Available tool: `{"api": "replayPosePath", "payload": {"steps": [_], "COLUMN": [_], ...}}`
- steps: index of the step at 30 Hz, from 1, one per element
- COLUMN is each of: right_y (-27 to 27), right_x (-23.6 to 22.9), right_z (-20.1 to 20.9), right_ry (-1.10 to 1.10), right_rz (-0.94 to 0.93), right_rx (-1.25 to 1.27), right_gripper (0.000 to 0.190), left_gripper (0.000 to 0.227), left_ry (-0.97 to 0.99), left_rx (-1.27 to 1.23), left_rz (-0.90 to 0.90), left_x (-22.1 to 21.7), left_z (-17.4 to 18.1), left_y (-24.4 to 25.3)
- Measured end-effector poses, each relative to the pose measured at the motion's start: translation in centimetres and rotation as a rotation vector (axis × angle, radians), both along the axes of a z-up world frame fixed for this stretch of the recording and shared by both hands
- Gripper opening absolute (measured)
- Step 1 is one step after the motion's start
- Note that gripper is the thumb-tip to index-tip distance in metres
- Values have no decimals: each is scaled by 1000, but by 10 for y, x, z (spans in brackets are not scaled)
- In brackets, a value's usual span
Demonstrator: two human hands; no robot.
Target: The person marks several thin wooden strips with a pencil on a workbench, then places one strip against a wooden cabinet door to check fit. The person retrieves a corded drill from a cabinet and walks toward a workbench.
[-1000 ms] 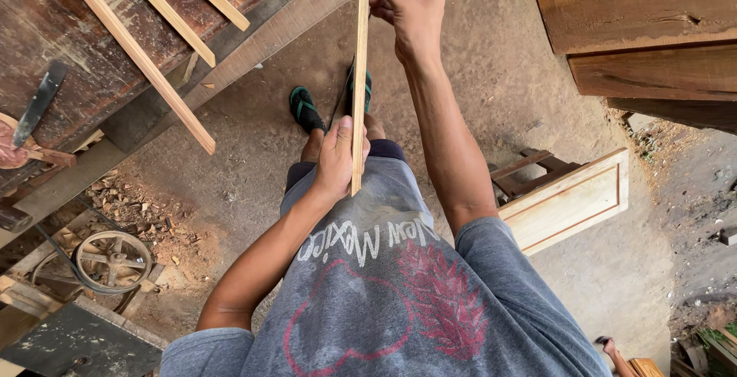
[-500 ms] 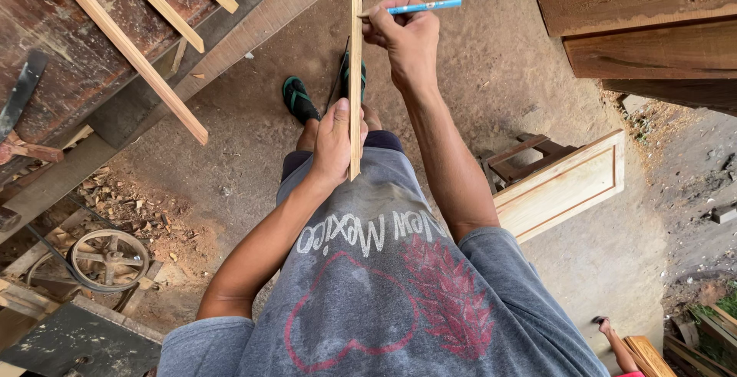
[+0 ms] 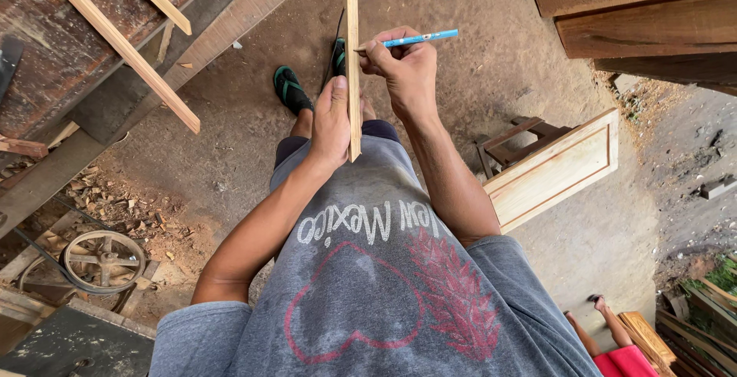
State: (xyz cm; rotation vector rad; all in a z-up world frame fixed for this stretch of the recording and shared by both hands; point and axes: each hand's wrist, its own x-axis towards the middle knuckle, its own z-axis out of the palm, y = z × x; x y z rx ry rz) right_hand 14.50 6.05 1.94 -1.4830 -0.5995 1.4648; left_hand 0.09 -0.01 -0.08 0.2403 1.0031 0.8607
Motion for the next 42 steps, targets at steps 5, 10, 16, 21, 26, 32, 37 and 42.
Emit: {"api": "replayPosePath", "payload": {"steps": [5, 10, 16, 21, 26, 32, 37, 42], "right_y": [-18, -30, -45, -62, -77, -91, -81, -74], "right_x": [-2, -8, -10, -16, -21, -27, -30, -31], "right_z": [8, 15, 21, 27, 32, 36, 33, 33], "right_ry": [-20, -2, -54, -40, -66, -80, -34, -76], "right_rz": [15, 5, 31, 20, 23, 11, -48, -33], "right_rx": [1, -30, -60, -78, -112, -109, -104, -97], "right_gripper": [9, 10, 10, 11, 11, 11, 11, 11], "left_gripper": [39, 41, 38, 36, 38, 40, 40, 41], "left_ry": [23, -69, -23, -68, -30, 19, -58, -10], "left_rx": [12, 38, 81, 72, 116, 144, 134, 167], "left_rz": [-4, 32, -2, 20, 30, 13, 21, 12], "left_x": [1, -2, -3, -5, -5, -7, -11, -11], "left_z": [-2, -3, -5, -13, -24, -29, -27, -28], "left_y": [1, 3, 6, 7, 6, 8, 9, 11]}}
